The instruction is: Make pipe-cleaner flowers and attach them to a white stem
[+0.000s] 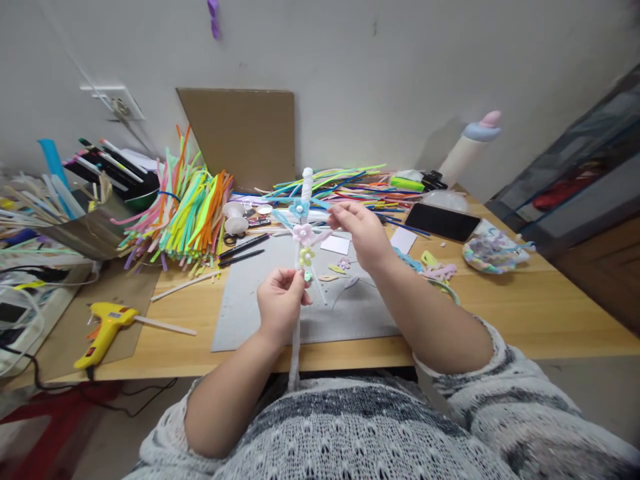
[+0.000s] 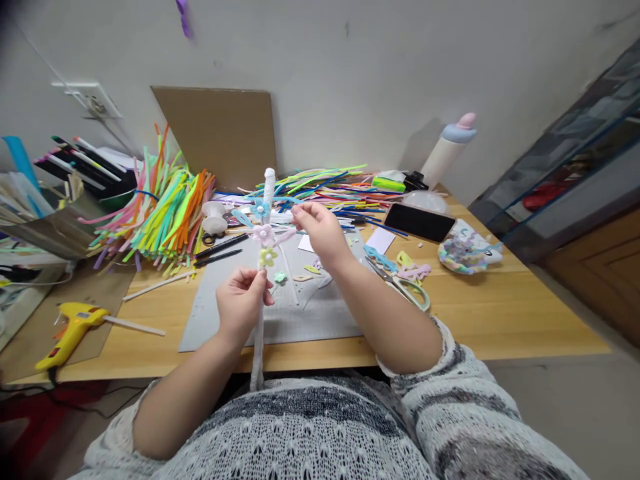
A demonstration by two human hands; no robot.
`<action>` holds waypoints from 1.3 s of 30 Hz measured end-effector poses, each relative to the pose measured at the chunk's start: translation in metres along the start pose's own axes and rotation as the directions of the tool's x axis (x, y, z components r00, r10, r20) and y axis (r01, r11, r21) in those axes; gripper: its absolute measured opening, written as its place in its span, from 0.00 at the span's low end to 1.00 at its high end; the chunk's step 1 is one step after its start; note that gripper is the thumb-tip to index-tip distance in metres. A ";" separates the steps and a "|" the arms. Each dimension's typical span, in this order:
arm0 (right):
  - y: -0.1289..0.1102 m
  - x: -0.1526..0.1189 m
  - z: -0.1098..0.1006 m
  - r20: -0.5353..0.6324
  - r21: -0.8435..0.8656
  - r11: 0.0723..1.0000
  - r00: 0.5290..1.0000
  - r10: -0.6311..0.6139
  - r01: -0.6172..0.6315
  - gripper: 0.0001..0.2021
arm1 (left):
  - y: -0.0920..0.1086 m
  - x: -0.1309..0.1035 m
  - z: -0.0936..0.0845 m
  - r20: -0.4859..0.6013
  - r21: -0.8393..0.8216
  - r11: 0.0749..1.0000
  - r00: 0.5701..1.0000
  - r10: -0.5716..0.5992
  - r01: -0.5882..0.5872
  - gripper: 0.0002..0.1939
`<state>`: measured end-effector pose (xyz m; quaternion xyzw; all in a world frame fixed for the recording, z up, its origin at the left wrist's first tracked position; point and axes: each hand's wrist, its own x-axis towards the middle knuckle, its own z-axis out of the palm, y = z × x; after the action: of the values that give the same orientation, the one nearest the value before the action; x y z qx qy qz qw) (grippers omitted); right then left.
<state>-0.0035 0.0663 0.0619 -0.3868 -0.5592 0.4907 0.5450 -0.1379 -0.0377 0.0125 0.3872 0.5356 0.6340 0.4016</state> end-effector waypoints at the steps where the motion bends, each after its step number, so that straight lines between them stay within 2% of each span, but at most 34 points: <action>1: -0.005 0.008 -0.002 0.067 0.024 0.996 0.994 0.089 -0.091 0.09 | -0.001 -0.001 0.000 0.020 0.000 1.000 1.000 -0.010 0.010 0.13; 4: -0.018 0.029 -0.009 0.227 0.079 0.956 0.939 0.258 -0.282 0.12 | -0.003 -0.004 -0.002 0.073 0.012 0.999 0.996 -0.047 0.046 0.13; 6: -0.027 0.038 -0.013 0.331 0.061 0.947 0.901 0.280 -0.316 0.13 | -0.002 -0.005 -0.003 0.087 0.032 0.997 0.994 -0.066 0.063 0.13; 8: -0.035 0.043 -0.014 0.386 -0.001 0.954 0.880 0.277 -0.300 0.11 | -0.002 -0.005 -0.004 0.092 0.048 0.997 0.993 -0.070 0.066 0.13; 12: -0.045 0.047 -0.012 0.390 -0.129 0.950 0.867 0.312 -0.284 0.07 | -0.006 -0.006 -0.007 0.114 0.101 0.995 0.993 -0.036 0.025 0.12; 16: -0.047 0.048 -0.012 0.380 -0.170 0.937 0.857 0.349 -0.306 0.07 | -0.008 -0.006 -0.010 0.153 0.158 0.987 0.988 0.001 -0.026 0.12; 19: -0.044 0.049 -0.014 0.388 -0.146 0.935 0.851 0.354 -0.322 0.07 | -0.001 -0.004 -0.011 0.207 0.049 0.996 0.975 -0.083 0.075 0.13; 24: -0.037 0.049 -0.019 0.444 -0.036 0.921 0.820 0.362 -0.387 0.06 | 0.005 0.003 -0.010 0.392 -0.219 0.924 0.896 -0.211 0.313 0.19; 27: -0.032 0.047 -0.021 0.466 0.013 0.914 0.811 0.353 -0.405 0.07 | -0.002 0.006 -0.010 0.511 -0.305 0.844 0.823 -0.247 0.442 0.21; 29: -0.030 0.045 -0.021 0.477 0.022 0.914 0.808 0.347 -0.405 0.08 | -0.007 0.006 -0.010 0.549 -0.319 0.808 0.791 -0.269 0.496 0.21; 32: -0.027 0.046 -0.024 0.468 0.016 0.925 0.820 0.329 -0.380 0.08 | -0.006 0.005 -0.010 0.524 -0.293 0.811 0.794 -0.306 0.506 0.18; 37: -0.022 0.053 -0.027 0.420 -0.070 0.944 0.849 0.321 -0.322 0.07 | 0.005 0.009 -0.008 0.426 -0.126 0.826 0.782 -0.456 0.550 0.16; 39: -0.020 0.057 -0.026 0.401 -0.090 0.947 0.859 0.317 -0.308 0.06 | 0.008 0.012 -0.007 0.357 -0.084 0.841 0.804 -0.476 0.535 0.15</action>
<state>0.0185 0.1202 0.0925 -0.3668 -0.5964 0.6362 0.3240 -0.1500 -0.0296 0.0204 0.2901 0.4869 0.4774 0.6714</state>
